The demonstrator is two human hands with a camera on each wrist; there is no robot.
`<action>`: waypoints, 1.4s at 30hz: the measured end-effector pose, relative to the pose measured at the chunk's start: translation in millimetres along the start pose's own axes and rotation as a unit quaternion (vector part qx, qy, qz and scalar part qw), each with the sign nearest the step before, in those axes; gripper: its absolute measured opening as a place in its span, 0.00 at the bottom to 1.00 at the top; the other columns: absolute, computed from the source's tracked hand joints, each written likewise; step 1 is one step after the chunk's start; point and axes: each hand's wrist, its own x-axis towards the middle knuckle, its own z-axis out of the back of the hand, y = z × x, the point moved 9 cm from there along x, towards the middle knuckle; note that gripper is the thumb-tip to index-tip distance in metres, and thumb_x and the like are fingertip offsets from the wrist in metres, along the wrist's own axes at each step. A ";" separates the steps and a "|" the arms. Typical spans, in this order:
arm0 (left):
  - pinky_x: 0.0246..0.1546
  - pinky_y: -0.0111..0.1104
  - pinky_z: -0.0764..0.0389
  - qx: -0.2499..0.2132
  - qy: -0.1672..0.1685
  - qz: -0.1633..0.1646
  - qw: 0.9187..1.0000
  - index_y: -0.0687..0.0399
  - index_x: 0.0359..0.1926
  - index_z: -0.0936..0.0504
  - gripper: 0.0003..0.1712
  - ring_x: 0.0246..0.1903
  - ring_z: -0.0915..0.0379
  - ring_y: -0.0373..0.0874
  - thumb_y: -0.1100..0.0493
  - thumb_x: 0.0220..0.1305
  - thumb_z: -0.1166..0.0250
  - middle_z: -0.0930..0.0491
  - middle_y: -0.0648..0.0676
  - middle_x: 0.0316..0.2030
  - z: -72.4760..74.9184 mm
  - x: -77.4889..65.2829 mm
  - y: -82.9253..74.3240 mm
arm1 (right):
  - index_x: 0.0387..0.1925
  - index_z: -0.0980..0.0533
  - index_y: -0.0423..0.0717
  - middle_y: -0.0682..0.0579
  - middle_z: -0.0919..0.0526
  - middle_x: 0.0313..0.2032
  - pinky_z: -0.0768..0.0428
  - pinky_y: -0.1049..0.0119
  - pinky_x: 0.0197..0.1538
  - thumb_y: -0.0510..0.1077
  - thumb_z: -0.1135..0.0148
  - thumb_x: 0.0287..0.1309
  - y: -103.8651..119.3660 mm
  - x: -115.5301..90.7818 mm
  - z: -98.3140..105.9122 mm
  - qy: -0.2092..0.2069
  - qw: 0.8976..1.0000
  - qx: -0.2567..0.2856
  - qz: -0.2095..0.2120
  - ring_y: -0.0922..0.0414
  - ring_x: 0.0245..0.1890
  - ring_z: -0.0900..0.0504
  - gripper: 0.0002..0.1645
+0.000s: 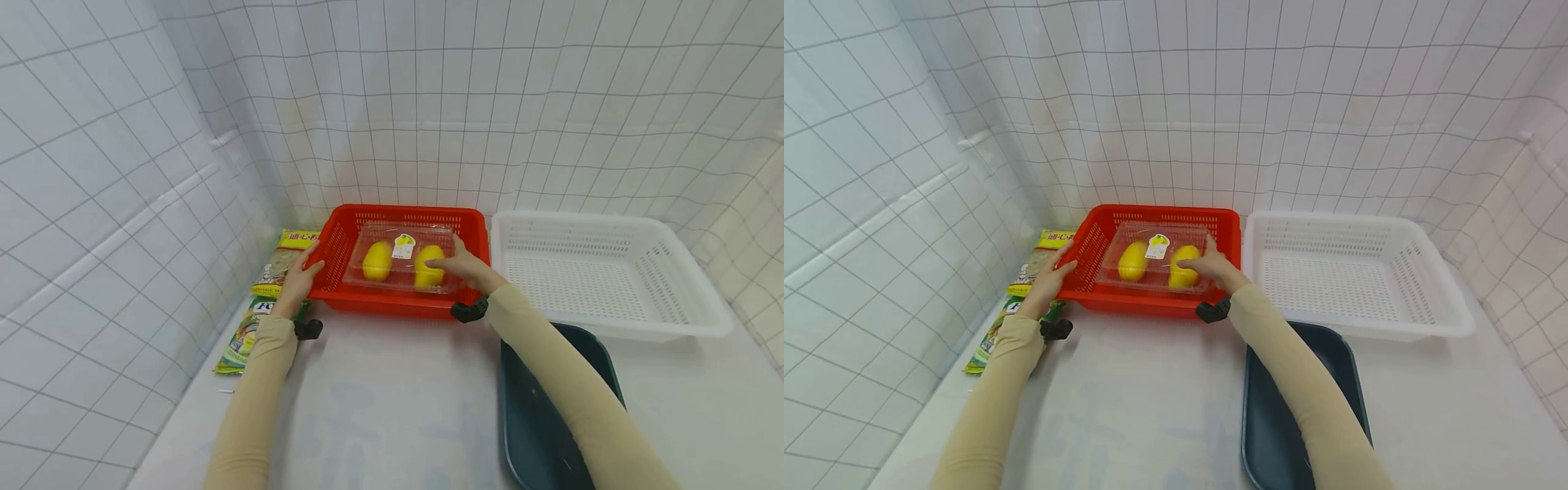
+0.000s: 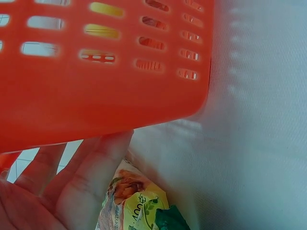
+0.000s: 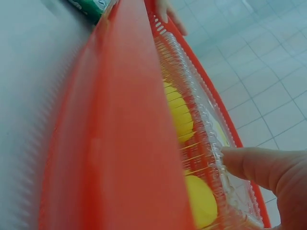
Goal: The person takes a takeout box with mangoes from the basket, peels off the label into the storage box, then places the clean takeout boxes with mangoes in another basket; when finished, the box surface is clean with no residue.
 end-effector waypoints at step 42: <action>0.54 0.47 0.28 0.000 0.002 0.020 1.000 0.34 0.74 0.48 0.31 0.57 0.38 0.58 0.53 0.74 0.51 0.46 0.59 0.68 0.1 -2.2 1.4 | 0.73 0.57 0.41 0.39 0.44 0.68 0.19 0.56 0.45 0.49 0.41 0.64 10.0 -2.4 12.9 -0.107 0.993 -0.024 0.036 0.44 0.51 0.25 0.48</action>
